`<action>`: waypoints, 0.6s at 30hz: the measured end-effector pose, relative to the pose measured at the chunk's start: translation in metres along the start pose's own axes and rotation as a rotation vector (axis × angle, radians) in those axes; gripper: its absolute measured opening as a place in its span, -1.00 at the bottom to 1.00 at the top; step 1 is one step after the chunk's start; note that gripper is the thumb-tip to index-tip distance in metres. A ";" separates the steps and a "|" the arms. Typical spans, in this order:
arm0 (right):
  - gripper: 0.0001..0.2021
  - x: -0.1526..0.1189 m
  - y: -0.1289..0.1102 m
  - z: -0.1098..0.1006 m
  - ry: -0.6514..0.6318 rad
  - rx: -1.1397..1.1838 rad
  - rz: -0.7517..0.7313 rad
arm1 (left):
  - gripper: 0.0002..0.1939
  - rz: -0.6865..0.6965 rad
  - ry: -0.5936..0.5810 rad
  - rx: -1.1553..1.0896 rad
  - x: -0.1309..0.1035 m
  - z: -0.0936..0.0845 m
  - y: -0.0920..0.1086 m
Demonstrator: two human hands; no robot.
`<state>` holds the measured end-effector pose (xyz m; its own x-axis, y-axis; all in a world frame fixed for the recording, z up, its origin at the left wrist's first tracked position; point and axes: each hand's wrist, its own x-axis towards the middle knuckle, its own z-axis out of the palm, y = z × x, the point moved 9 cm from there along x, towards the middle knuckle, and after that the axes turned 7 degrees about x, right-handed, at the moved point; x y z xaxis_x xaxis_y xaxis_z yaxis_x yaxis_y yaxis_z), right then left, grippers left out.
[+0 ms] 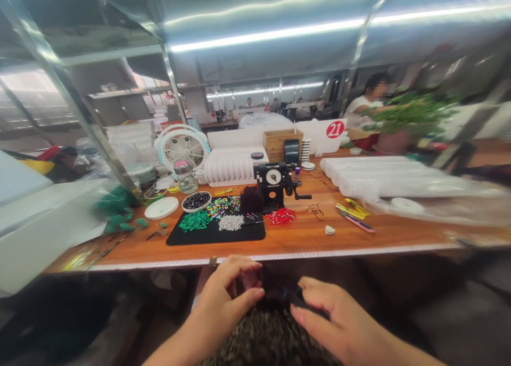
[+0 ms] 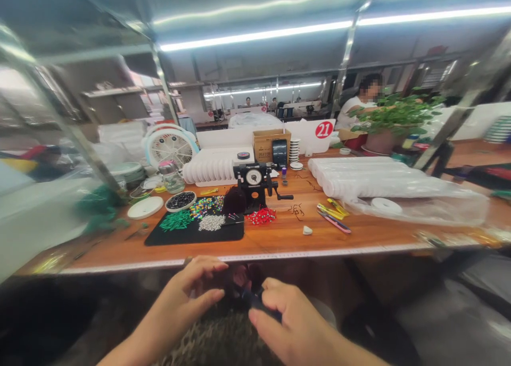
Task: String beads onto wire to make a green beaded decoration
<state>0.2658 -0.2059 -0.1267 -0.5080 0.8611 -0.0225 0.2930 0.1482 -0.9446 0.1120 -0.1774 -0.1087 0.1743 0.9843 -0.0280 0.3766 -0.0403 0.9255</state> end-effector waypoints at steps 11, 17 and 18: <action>-0.70 0.001 0.001 0.003 -0.015 -0.013 -0.015 | -0.52 -0.177 -0.201 -0.446 -0.009 0.028 -0.014; -0.73 0.001 0.003 0.005 -0.016 0.068 -0.029 | -0.51 -0.175 -0.122 -0.516 -0.008 0.022 -0.017; -0.74 0.001 0.003 0.005 -0.011 0.079 -0.029 | -0.51 -0.182 -0.118 -0.515 -0.008 0.022 -0.019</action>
<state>0.2625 -0.2070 -0.1315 -0.5239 0.8518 0.0019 0.2138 0.1337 -0.9677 0.1233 -0.1879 -0.1342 0.2599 0.9404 -0.2195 -0.0775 0.2469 0.9659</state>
